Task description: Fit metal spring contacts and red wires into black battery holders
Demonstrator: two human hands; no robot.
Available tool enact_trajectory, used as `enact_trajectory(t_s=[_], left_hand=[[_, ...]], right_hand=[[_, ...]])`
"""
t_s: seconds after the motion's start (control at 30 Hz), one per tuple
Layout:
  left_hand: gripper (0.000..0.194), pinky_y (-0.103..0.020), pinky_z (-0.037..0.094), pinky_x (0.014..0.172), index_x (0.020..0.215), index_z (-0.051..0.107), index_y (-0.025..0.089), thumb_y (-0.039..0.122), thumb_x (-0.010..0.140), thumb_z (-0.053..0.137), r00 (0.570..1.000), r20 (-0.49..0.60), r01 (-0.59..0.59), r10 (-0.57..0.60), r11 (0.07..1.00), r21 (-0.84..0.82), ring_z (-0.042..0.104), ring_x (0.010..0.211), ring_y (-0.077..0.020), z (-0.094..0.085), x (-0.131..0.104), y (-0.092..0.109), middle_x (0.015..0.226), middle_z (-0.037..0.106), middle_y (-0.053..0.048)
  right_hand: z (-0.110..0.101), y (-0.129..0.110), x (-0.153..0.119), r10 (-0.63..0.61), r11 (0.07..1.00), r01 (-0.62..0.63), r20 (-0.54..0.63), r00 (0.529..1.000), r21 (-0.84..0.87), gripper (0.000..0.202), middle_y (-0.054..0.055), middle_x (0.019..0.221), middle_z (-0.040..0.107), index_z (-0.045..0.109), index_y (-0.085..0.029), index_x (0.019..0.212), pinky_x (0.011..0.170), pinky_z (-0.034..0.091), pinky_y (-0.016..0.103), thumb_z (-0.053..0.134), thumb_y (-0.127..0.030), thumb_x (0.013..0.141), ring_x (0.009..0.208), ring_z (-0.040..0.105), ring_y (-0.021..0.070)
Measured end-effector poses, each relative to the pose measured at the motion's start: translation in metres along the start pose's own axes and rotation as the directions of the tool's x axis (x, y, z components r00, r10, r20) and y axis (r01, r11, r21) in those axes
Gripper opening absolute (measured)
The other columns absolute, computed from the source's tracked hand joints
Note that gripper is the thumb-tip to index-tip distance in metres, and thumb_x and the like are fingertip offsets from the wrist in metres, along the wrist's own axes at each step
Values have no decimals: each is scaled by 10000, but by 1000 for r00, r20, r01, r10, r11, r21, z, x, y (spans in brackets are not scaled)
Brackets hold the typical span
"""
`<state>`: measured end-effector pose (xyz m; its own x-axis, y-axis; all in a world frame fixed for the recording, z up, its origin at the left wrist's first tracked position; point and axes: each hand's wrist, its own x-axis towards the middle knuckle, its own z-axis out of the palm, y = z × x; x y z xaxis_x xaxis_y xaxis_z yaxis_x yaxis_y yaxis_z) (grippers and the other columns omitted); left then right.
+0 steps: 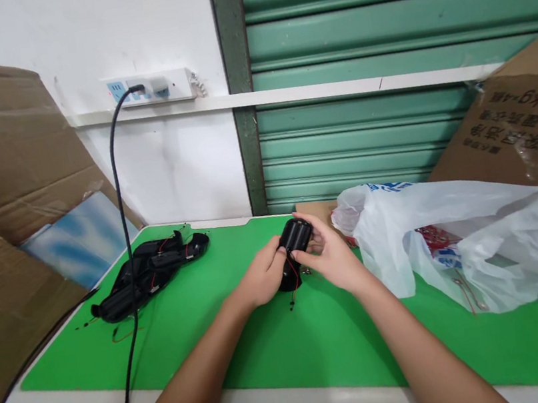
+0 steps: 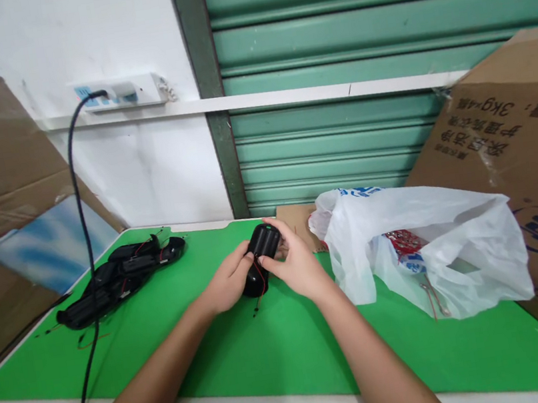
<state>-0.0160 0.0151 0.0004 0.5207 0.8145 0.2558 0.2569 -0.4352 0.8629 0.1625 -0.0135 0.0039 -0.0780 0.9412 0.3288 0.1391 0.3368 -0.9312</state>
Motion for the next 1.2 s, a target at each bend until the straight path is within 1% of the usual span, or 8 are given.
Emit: enact_trajectory(t_s=[0.13,0.3,0.5,0.73,0.87,1.0,1.07,1.2], left_hand=[[296,-346,433,942,1040,577,160,342,968,355,999,-5,38,-39,990,-139,566,1006,-223,0,4,-3,1047,637,-71],[348,-341,460,882,1121,584,145,407,956,424,994,-5,107,-109,984,-144,581,972,-226,5,4,-5,1050,648,-80],[341,-371,462,989,1161,561,140,402,976,442,998,47,53,-47,990,-129,578,1089,-240,3,2,-6,1099,649,-92],[387,-394,478,971,1171,564,119,436,968,476,998,64,32,-25,993,-111,604,1020,-244,0,4,-12,1101,659,-121],[332,-335,480,957,1156,598,134,324,897,515,969,-179,101,-172,932,-349,624,1018,-217,-14,15,-15,1119,682,-87],[304,-306,481,916,1082,618,152,325,883,467,827,-466,92,-314,894,-439,620,985,-204,-30,24,-26,1079,684,-72],[318,-307,480,919,1070,621,160,367,893,456,807,-498,87,-316,898,-430,615,988,-204,-32,24,-30,1080,682,-71],[360,-301,476,899,1060,626,174,443,892,456,835,-467,105,-291,917,-384,606,977,-206,-25,23,-30,1040,678,-62]], right_hand=[[-1,-1,0,-17,999,17,5,1000,30,698,90,1405,555,426,-227,1500,994,555,259,682,-313,857,1201,626,149],[0,0,0,-11,1000,11,-2,1000,-24,684,101,1378,574,469,-223,1496,947,566,261,697,-351,863,1177,632,162],[-2,4,4,25,996,-24,-11,1000,82,758,119,1299,626,476,-171,1470,972,549,274,760,-367,794,1122,651,160],[1,13,10,88,992,-80,-80,993,99,792,105,1169,672,503,-153,1426,930,544,278,785,-427,739,1030,663,155],[-11,12,7,41,984,-66,-151,988,-164,515,85,1077,674,628,-156,1242,751,500,229,632,-501,859,898,633,134],[-28,12,0,134,792,-52,90,987,-609,234,33,830,643,700,-150,884,648,373,196,687,-367,798,711,536,101],[-30,14,-3,204,746,-64,137,969,-663,201,22,830,638,699,-150,874,624,341,185,711,-310,754,687,525,91],[-27,22,-5,233,778,-62,196,953,-625,144,19,784,634,690,-133,833,614,340,173,669,-245,745,674,540,88]])
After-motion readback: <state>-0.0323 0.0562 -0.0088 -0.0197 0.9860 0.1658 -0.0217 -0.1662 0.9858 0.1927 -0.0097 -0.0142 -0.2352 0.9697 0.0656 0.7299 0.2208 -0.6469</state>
